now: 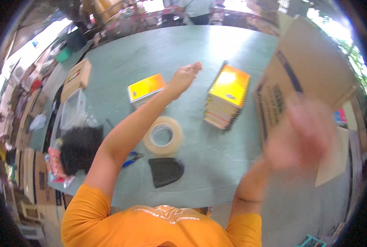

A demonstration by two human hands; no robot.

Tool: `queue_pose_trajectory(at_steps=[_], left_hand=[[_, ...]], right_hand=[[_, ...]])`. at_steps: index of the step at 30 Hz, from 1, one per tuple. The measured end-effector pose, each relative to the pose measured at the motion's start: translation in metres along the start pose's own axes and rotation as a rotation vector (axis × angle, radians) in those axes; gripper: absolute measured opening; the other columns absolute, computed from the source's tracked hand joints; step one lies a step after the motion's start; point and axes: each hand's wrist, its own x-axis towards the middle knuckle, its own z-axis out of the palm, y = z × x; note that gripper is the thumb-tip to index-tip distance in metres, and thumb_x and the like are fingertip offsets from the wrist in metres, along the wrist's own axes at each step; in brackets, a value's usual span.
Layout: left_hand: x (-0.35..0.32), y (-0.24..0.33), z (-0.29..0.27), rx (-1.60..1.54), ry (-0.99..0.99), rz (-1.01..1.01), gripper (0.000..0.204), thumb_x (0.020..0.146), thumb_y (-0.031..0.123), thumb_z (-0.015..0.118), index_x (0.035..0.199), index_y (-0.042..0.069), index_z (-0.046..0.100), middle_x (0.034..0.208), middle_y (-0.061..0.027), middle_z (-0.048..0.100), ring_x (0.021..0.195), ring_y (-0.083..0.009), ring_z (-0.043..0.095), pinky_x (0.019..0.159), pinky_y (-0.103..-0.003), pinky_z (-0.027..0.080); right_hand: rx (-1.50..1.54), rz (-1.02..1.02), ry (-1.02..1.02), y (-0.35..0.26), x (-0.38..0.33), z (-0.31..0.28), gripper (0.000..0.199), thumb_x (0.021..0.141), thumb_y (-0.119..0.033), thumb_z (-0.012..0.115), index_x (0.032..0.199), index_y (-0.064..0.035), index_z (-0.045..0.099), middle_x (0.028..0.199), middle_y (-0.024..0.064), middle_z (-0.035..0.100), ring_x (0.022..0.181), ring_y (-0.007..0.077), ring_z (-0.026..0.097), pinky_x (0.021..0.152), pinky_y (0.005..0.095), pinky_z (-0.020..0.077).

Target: The person assembles spiral notebooks by threading a plastic coil through the pre-punched holes of notebook covers and pages, then uses pliers to cut the excess coil and crimp the ends.

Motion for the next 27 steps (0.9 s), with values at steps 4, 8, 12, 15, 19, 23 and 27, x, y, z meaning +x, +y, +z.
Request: queue_pose_trajectory(at_steps=[4,8,12,15,19,23,27], left_hand=[[-0.048,-0.007,-0.009,0.119,-0.052,0.055,0.049,0.092,0.044,0.047,0.113,0.001,0.058,0.101,-0.0073,0.064,0.091,-0.0160,0.058,0.081,-0.029,0.044],[-0.088,-0.011,-0.027,0.164,-0.063,0.074,0.046,0.092,0.043,0.048,0.109,0.002,0.061,0.092,-0.0066,0.063,0.089,-0.0155,0.058,0.078,-0.029,0.046],[-0.114,-0.012,-0.051,0.032,-0.149,-0.066,0.043,0.091,0.041,0.050,0.105,0.002,0.062,0.090,-0.0074,0.063,0.086,-0.0152,0.058,0.074,-0.031,0.047],[-0.128,-0.021,-0.075,0.153,-0.162,-0.079,0.037,0.089,0.035,0.056,0.103,0.002,0.063,0.091,-0.0085,0.062,0.086,-0.0168,0.058,0.074,-0.031,0.047],[-0.126,-0.035,-0.096,0.590,0.147,0.237,0.025,0.081,0.024,0.063,0.096,0.004,0.065,0.095,-0.0125,0.062,0.092,-0.0248,0.057,0.078,-0.035,0.046],[-0.125,-0.058,-0.133,0.933,0.382,0.376,0.028,0.076,0.020,0.067,0.099,0.005,0.064,0.099,-0.0115,0.062,0.098,-0.0309,0.055,0.084,-0.039,0.044],[-0.126,-0.077,-0.143,1.145,0.307,0.356,0.028,0.073,0.019,0.068,0.097,0.006,0.063,0.097,-0.0104,0.062,0.099,-0.0283,0.053,0.083,-0.040,0.044]], right_hand=[[0.063,0.002,-0.409,-0.032,-0.024,-0.039,0.024,0.089,-0.024,0.057,0.095,-0.0013,0.063,0.084,0.0088,0.063,0.088,0.0142,0.058,0.083,0.0279,0.0428],[0.051,0.052,-0.505,-0.036,-0.036,-0.038,0.025,0.087,-0.023,0.059,0.097,-0.0010,0.062,0.086,0.0087,0.063,0.088,0.0144,0.057,0.084,0.0282,0.0425],[0.011,0.095,-0.482,-0.030,-0.031,-0.054,0.026,0.086,-0.023,0.060,0.099,-0.0007,0.061,0.088,0.0085,0.062,0.089,0.0146,0.057,0.084,0.0286,0.0423],[-0.055,0.129,-0.441,-0.021,-0.028,-0.075,0.028,0.085,-0.023,0.062,0.100,-0.0005,0.061,0.090,0.0084,0.061,0.090,0.0148,0.057,0.085,0.0288,0.0422],[-0.224,0.198,-0.384,-0.002,-0.022,-0.122,0.030,0.083,-0.023,0.063,0.102,-0.0002,0.060,0.091,0.0083,0.061,0.090,0.0151,0.056,0.085,0.0292,0.0419],[-0.276,0.218,-0.357,0.002,-0.026,-0.142,0.033,0.082,-0.023,0.065,0.104,0.0000,0.058,0.093,0.0082,0.060,0.091,0.0153,0.056,0.086,0.0295,0.0417],[-0.312,0.248,-0.341,0.003,-0.026,-0.151,0.036,0.081,-0.023,0.067,0.106,0.0003,0.057,0.095,0.0081,0.059,0.091,0.0155,0.055,0.086,0.0299,0.0415]])
